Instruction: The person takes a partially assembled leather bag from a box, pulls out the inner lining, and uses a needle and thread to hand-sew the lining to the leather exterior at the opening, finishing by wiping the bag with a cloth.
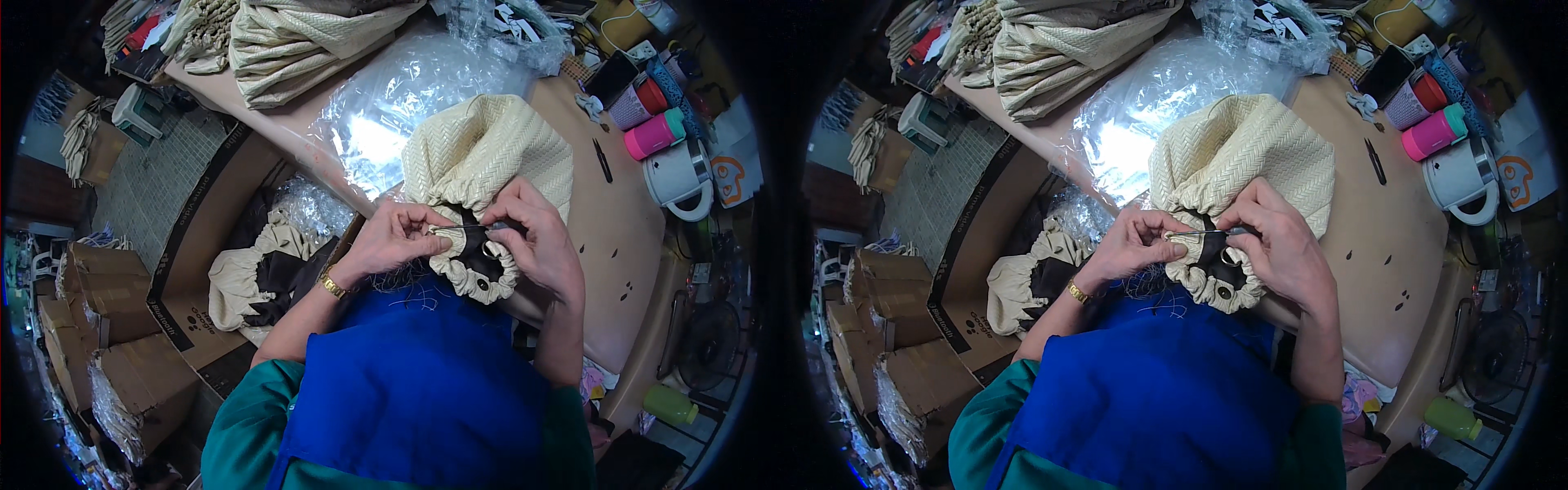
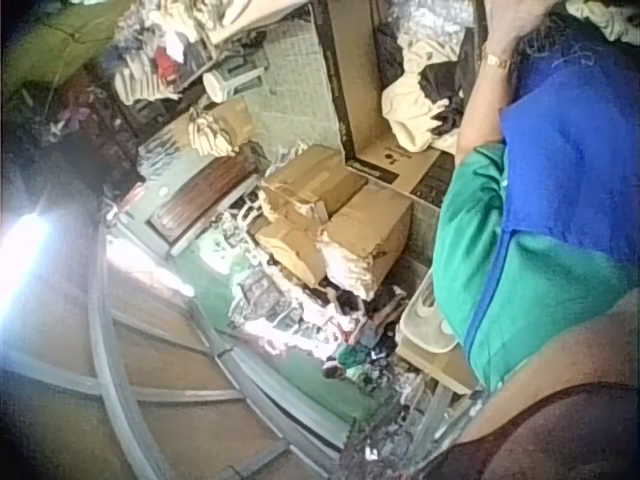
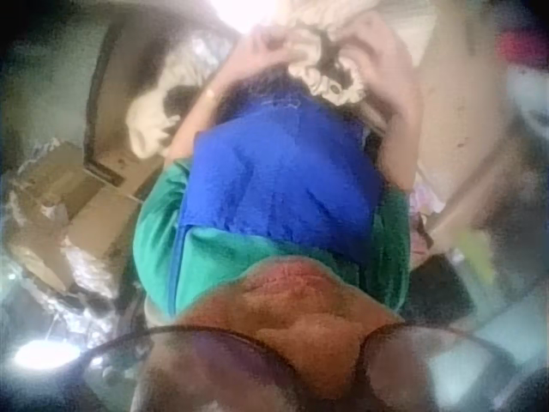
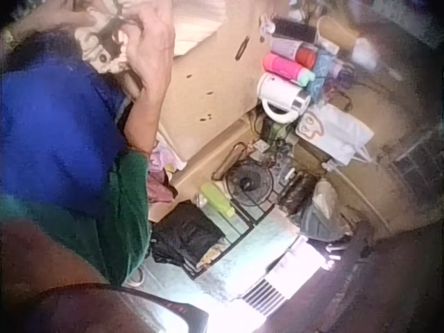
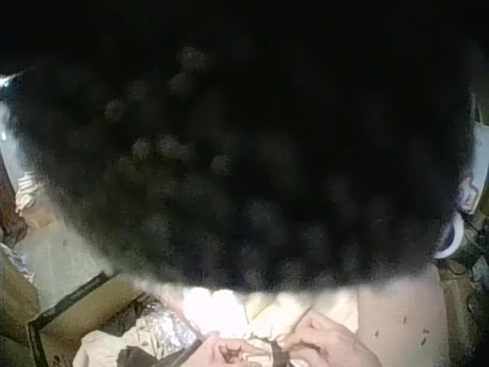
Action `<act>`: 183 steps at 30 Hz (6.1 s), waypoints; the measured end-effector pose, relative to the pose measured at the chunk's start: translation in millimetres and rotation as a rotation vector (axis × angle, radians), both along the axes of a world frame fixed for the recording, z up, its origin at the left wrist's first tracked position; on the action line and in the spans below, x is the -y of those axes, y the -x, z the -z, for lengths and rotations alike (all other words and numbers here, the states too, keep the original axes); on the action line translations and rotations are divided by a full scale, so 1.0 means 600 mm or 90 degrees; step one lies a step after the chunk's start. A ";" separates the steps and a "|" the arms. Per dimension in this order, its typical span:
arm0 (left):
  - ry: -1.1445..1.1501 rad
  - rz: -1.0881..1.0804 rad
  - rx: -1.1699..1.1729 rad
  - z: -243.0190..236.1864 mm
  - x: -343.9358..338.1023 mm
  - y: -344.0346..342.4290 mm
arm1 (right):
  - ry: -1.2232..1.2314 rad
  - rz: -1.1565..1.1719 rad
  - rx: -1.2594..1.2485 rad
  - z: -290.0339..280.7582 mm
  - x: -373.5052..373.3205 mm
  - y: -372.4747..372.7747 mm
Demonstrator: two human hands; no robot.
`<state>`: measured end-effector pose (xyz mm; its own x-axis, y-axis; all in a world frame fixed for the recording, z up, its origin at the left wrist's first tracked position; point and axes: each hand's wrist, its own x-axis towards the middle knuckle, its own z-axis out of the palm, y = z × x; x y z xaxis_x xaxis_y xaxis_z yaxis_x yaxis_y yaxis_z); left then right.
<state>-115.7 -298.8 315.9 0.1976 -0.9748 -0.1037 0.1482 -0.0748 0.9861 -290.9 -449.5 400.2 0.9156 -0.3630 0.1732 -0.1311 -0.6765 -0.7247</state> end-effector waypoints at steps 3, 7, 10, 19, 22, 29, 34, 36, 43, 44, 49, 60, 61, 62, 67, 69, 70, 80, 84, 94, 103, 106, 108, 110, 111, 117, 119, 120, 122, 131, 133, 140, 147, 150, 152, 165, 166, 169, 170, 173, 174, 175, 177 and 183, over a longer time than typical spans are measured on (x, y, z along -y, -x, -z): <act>0.008 0.001 0.016 0.008 0.002 0.002 | 0.050 0.025 0.016 0.008 -0.002 0.004; 0.005 0.001 0.018 0.007 0.002 0.002 | 0.079 0.040 0.003 0.006 -0.006 0.000; -0.001 0.003 0.019 0.005 0.002 0.000 | 0.051 0.034 -0.003 -0.012 -0.019 -0.003; 0.002 0.022 0.031 0.000 0.001 -0.002 | 0.062 0.052 0.002 0.002 -0.015 -0.003; 0.010 0.005 0.003 0.004 0.001 0.001 | 0.007 0.054 -0.006 0.001 -0.018 -0.002; 0.002 0.029 0.003 -0.003 0.000 -0.002 | 0.107 0.046 0.010 0.021 -0.008 -0.005; 0.021 -0.005 -0.002 -0.002 0.001 0.003 | 0.073 0.024 0.004 0.033 0.002 -0.007; 0.022 -0.004 -0.001 -0.004 0.001 0.003 | 0.056 0.025 0.002 0.033 0.003 -0.007; 0.025 -0.003 -0.007 0.000 0.001 0.003 | 0.008 0.044 0.000 0.034 0.002 -0.001; 0.025 -0.004 -0.007 -0.001 0.001 0.003 | 0.021 0.047 0.004 0.030 -0.002 0.002; 0.013 -0.011 -0.002 -0.001 0.001 0.004 | 0.151 0.090 0.031 -0.005 -0.047 0.013; 0.006 -0.008 -0.011 -0.001 0.003 0.005 | 0.306 0.089 0.024 -0.014 -0.066 0.018; 0.003 -0.010 -0.012 0.004 0.002 0.005 | 0.338 0.078 0.015 -0.015 -0.072 0.016; 0.000 -0.012 -0.014 0.009 0.001 0.004 | 0.370 0.067 0.007 -0.015 -0.078 0.015; 0.000 -0.014 -0.045 0.022 0.004 0.007 | 0.417 0.075 -0.051 -0.011 -0.099 0.020; -0.001 -0.012 -0.076 0.022 0.003 0.006 | 0.380 0.078 -0.057 -0.008 -0.095 0.020; 0.001 -0.007 -0.089 0.018 0.002 0.004 | 0.332 0.081 -0.049 -0.008 -0.084 0.018; -0.001 0.000 -0.041 0.021 0.003 0.004 | 0.161 0.124 0.057 0.039 -0.034 0.005; 0.008 0.007 -0.067 0.013 0.002 0.003 | 0.072 0.108 0.058 0.060 -0.021 0.001; 0.014 0.017 -0.050 0.004 0.001 0.005 | -0.307 0.057 0.168 0.063 0.003 0.029; 0.030 -0.028 0.210 -0.044 -0.012 0.026 | 0.154 0.303 -0.023 0.053 -0.092 0.095; 0.140 -0.095 0.494 -0.056 -0.014 0.045 | 0.113 0.352 -0.048 0.065 -0.100 0.102; 0.190 -0.130 0.542 -0.054 -0.013 0.052 | 0.107 0.376 -0.045 0.070 -0.099 0.107; 0.219 -0.169 0.583 -0.046 -0.009 0.055 | 0.136 0.389 -0.028 0.075 -0.096 0.113; 0.236 -0.189 0.604 -0.050 -0.009 0.059 | 0.156 0.394 -0.017 0.077 -0.098 0.113; 0.395 -0.111 0.733 -0.103 0.013 0.063 | 0.205 0.353 0.079 0.104 -0.081 0.115; 0.417 -0.052 0.793 -0.125 0.053 0.064 | 0.129 0.354 0.141 0.117 -0.066 0.119; 0.428 -0.030 0.818 -0.129 0.071 0.063 | 0.048 0.356 0.140 0.117 -0.060 0.119; 0.424 0.039 0.802 -0.107 0.108 0.046 | -0.115 0.361 0.136 0.120 -0.049 0.119; 0.183 0.048 0.173 -0.013 0.187 0.029 | -0.572 0.207 0.200 0.193 0.011 0.131; 0.230 -0.043 0.038 -0.014 0.172 0.018 | -0.538 0.219 0.185 0.196 0.014 0.134; 0.218 -0.038 0.087 -0.053 0.055 0.022 | -0.440 0.256 0.168 0.127 -0.025 0.115; 0.122 -0.019 -0.239 -0.031 0.033 0.052 | 0.017 0.259 0.263 0.046 -0.059 0.103; 0.111 0.026 -0.470 0.003 0.029 0.043 | 0.078 0.267 0.284 0.040 -0.071 0.087; 0.095 0.073 -0.642 0.002 0.030 0.040 | 0.104 0.269 0.280 0.040 -0.076 0.077; 0.117 0.087 -0.563 -0.024 0.025 0.049 | 0.183 0.304 0.278 0.042 -0.089 0.050; 0.122 0.091 -0.534 -0.027 0.024 0.050 | 0.201 0.299 0.265 0.043 -0.090 0.049; 0.137 0.097 -0.495 -0.032 0.021 0.054 | 0.237 0.289 0.244 0.053 -0.091 0.046; 0.144 0.101 -0.489 -0.028 0.020 0.054 | 0.238 0.290 0.249 0.057 -0.093 0.045; 0.153 0.110 -0.485 -0.023 0.019 0.053 | 0.239 0.302 0.265 0.065 -0.091 0.045; 0.152 0.111 -0.495 -0.027 0.020 0.055 | 0.240 0.308 0.271 0.066 -0.090 0.047; 0.149 0.112 -0.504 -0.029 0.020 0.056 | 0.240 0.310 0.275 0.066 -0.090 0.046; 0.142 0.104 -0.520 -0.030 0.020 0.059 | 0.241 0.312 0.285 0.064 -0.089 0.046; 0.131 0.090 -0.532 -0.023 0.019 0.054 | 0.182 0.346 0.302 0.055 -0.084 0.057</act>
